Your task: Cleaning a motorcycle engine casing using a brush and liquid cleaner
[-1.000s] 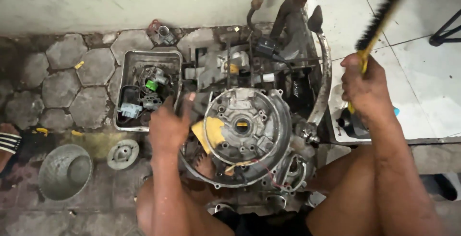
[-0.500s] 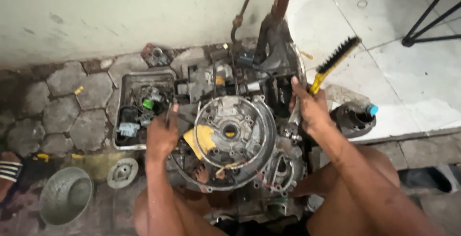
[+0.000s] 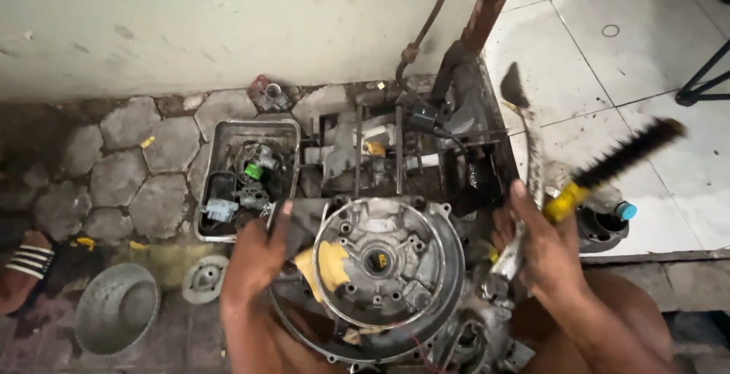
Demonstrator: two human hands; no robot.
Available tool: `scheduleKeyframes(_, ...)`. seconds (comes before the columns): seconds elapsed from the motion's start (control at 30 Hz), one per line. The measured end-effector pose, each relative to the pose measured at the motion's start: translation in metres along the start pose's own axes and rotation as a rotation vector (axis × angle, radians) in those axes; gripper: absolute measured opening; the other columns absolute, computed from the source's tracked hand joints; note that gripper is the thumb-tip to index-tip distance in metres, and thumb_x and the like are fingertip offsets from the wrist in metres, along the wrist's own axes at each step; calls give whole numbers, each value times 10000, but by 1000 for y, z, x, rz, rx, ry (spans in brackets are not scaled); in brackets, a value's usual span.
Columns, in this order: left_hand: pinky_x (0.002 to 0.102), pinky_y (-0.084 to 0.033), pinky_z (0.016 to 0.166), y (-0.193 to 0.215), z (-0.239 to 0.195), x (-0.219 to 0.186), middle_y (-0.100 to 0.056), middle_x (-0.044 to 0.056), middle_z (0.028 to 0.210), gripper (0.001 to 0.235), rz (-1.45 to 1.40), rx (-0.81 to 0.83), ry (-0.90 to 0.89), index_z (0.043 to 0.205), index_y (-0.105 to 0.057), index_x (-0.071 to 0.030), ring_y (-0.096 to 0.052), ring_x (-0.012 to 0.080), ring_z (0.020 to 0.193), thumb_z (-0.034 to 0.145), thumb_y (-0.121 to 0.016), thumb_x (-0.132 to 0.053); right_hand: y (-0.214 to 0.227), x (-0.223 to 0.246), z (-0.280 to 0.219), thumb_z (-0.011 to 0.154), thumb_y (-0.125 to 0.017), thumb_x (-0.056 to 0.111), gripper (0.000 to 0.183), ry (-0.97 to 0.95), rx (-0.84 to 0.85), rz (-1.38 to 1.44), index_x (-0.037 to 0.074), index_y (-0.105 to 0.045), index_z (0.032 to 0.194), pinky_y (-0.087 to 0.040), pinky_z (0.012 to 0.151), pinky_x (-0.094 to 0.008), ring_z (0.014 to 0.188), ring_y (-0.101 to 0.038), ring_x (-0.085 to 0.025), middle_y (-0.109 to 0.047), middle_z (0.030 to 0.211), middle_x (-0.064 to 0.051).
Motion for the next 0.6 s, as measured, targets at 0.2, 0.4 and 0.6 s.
scheduleKeyframes(0.2,595,-517,857,-20,-20,2,-734,362,904,812,6,85,73,971,-764,126,-712,507,1014,966,-460,-627,27,0,-11,1041,-679,290,453,19,8,75,70,-466,707,-358,360,-295,390,-376,-155,-361,504,-45)
scheduleKeyframes(0.4,384,-415,609,-40,-22,-9,-655,116,712,646,-2,178,47,780,-633,-55,-579,228,618,1007,-421,-621,47,-28,-7,1000,-668,428,378,-178,181,47,228,-532,709,-357,419,-243,447,-402,-73,-448,536,85)
scheduleKeyframes(0.6,562,-539,900,-52,-3,-13,-744,336,979,813,87,138,0,952,-769,92,-702,476,1079,952,-451,-657,54,-26,2,1056,-662,381,504,-83,-36,31,94,-460,695,-352,414,-279,477,-391,-117,-352,550,-5)
Point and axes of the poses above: each hand's wrist, its own z-axis towards the middle knuckle, its own y-axis out of the back of the hand, x = y × z, the point moved 9 cm from there along z, towards the middle knuckle
